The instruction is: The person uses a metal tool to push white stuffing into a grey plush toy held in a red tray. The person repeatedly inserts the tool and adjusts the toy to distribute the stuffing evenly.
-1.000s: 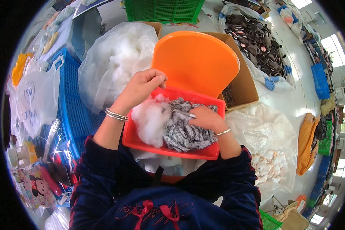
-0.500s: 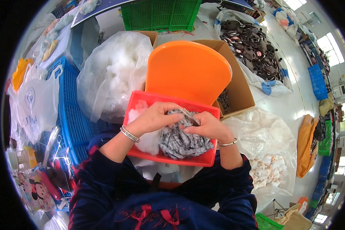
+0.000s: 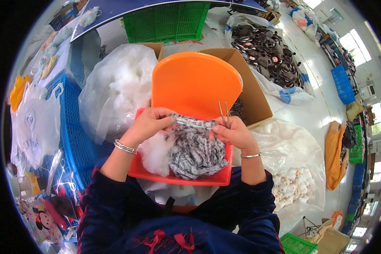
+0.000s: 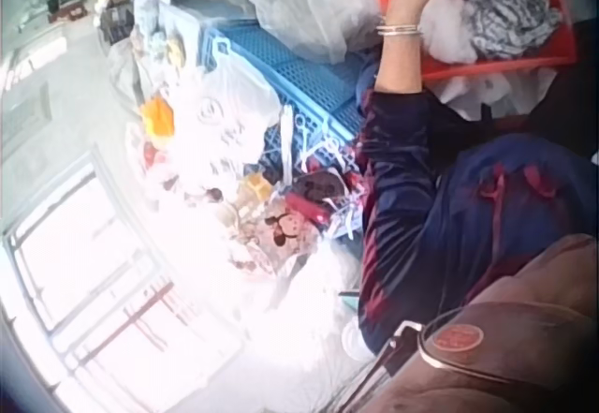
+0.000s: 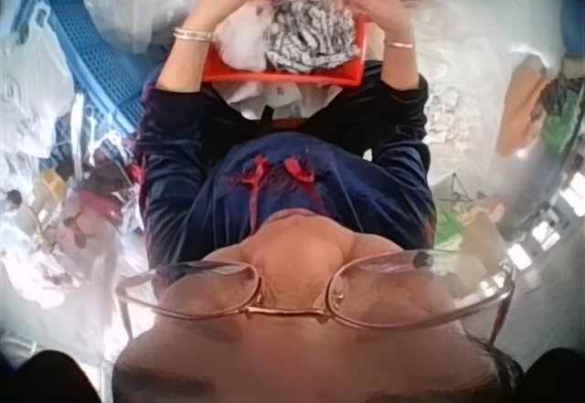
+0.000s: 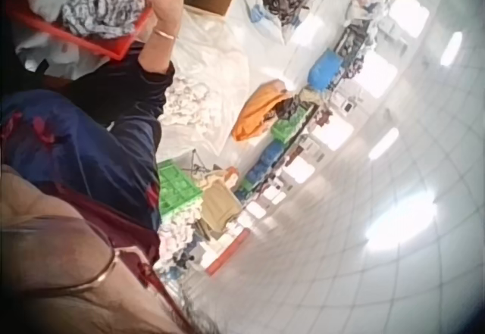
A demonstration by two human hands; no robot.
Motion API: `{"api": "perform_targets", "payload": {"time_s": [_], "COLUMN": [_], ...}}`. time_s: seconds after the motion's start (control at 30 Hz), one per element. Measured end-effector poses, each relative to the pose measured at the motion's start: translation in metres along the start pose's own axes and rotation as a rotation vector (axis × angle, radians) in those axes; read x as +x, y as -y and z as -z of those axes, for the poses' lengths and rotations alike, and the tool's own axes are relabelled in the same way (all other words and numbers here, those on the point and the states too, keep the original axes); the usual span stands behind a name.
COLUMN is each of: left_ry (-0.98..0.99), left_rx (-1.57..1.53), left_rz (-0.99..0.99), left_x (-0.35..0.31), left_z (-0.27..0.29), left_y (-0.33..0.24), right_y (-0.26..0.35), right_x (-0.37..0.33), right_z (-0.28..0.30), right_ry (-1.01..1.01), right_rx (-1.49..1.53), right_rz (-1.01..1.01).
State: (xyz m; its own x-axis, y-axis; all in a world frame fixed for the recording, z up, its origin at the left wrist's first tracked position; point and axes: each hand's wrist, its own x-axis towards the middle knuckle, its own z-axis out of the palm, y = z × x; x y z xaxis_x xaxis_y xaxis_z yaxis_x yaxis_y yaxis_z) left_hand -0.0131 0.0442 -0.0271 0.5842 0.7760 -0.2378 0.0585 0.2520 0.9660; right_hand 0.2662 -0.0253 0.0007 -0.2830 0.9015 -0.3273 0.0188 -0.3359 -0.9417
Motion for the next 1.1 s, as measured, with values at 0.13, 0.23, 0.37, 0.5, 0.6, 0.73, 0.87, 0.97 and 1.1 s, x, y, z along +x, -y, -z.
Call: {"api": "perform_targets", "payload": {"time_s": [0.13,0.23,0.37,0.5,0.6,0.73,0.87,0.97,1.1], "left_ry": [0.11,0.146,0.205,0.249,0.285,0.329,0.089,-0.015,-0.062], "left_rx": [0.055,0.1,0.132,0.154,0.229,0.182,-0.105,-0.268,-0.332], "left_rz": [0.015,0.008,0.052,0.043,0.023,0.055,0.099,0.059,0.042], "left_x": [-0.003,-0.002,-0.002,-0.001,-0.003,-0.002,-0.001,0.002,0.001], "left_z": [0.004,0.004,0.003,0.004,0.003,-0.004,-0.012,-0.009,-0.01], "left_y": [0.0,0.005,0.002,0.009,0.007,0.004,0.001,0.004,-0.002], "right_y": [-0.006,-0.004,-0.004,-0.004,-0.006,-0.007,-0.02,-0.023,-0.011], "right_x": [0.001,-0.001,-0.002,-0.002,0.0,0.011,0.021,0.02,0.016], "right_z": [0.009,0.007,0.008,0.009,0.01,0.0,-0.008,-0.026,-0.04], "right_ry": [0.036,0.0,-0.005,0.011,-0.035,-0.259,-0.235,-0.11,-0.092], "right_rx": [0.044,0.059,0.073,0.093,0.103,-0.03,-0.08,-0.314,-0.486], "right_rz": [0.059,0.052,0.073,0.079,0.074,0.078,0.07,0.178,0.233]}}
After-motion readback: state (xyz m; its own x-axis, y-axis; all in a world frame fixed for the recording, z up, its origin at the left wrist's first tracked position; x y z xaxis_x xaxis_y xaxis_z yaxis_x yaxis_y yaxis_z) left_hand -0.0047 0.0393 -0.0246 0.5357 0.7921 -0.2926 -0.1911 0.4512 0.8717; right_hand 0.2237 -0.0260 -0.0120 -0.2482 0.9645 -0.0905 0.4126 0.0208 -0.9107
